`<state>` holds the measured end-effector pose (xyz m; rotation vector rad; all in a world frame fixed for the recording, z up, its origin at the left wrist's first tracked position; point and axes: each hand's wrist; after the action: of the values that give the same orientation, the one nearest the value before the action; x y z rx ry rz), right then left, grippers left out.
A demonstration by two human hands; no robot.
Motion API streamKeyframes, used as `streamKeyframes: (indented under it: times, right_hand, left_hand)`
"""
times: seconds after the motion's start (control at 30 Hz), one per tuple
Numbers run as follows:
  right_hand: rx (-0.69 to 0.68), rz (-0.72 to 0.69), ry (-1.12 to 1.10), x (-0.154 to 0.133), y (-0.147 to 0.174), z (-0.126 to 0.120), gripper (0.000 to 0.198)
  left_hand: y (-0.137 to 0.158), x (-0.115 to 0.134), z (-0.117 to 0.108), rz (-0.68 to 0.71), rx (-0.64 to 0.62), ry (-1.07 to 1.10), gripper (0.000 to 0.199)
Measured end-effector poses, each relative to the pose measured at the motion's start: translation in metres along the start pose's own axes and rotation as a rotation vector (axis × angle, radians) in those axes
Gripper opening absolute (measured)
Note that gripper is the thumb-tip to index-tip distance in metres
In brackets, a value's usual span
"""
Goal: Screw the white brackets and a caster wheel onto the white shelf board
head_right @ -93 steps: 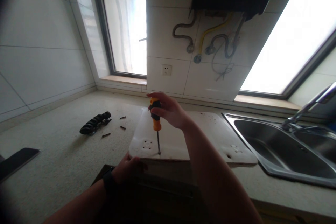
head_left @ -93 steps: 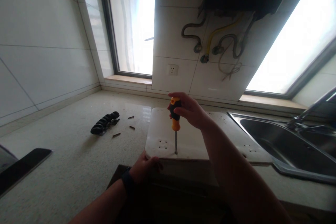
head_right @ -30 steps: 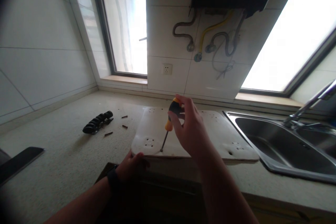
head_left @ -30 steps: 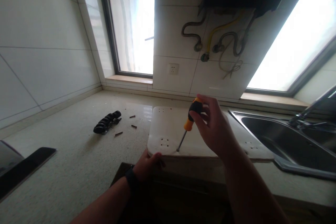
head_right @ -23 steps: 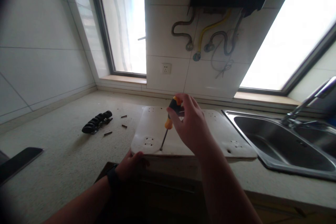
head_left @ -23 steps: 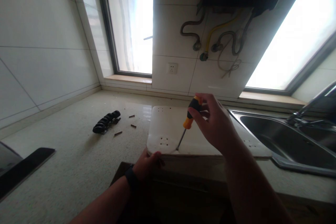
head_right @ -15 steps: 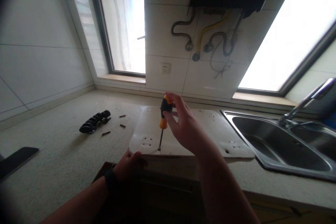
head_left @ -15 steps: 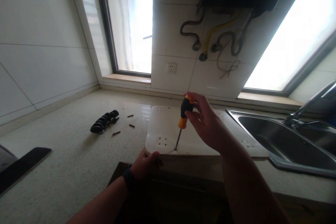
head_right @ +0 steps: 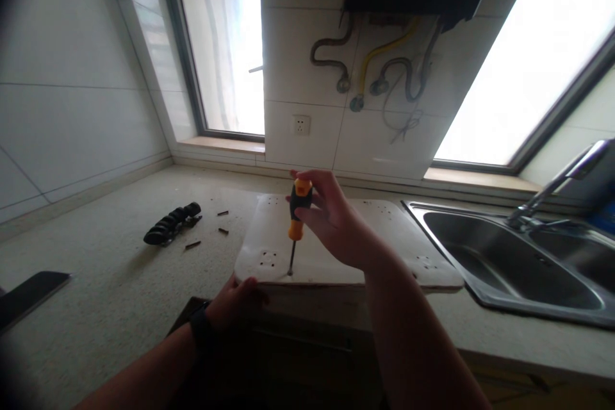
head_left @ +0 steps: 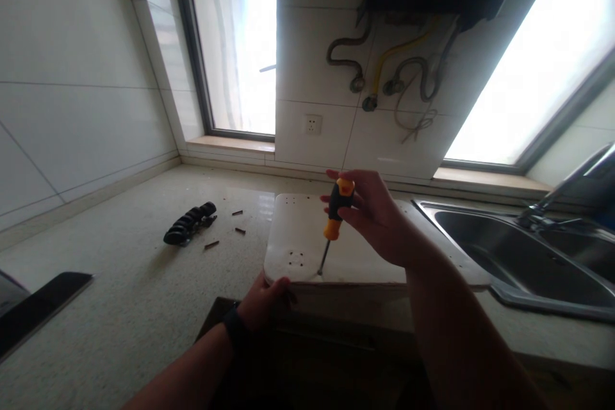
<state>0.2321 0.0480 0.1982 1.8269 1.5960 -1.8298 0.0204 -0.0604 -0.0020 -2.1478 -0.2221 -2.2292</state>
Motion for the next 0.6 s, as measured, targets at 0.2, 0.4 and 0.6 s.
streamKeyframes:
  times: [0.2, 0.4, 0.6]
  right_hand:
    - [0.235, 0.000, 0.126, 0.022, 0.001, 0.008, 0.051]
    - [0.312, 0.023, 0.318, 0.017, 0.004, 0.006, 0.051]
    - [0.057, 0.007, 0.111, 0.009, 0.001, 0.003, 0.055]
  left_hand:
    - [0.000, 0.001, -0.001, 0.007, -0.004, -0.011, 0.075]
    - [0.000, -0.001, -0.001, 0.017, -0.004, -0.028, 0.073]
    - [-0.001, -0.003, -0.002, -0.005, -0.007, -0.034, 0.076]
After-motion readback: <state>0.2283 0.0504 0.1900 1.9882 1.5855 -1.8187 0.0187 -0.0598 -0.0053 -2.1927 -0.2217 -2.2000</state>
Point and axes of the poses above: each hand's wrist, its own y-axis away from the middle knuckle, its own z-axis out of the palm, x = y × z, and after that the axes turned 7 degrees about -y, right-handed
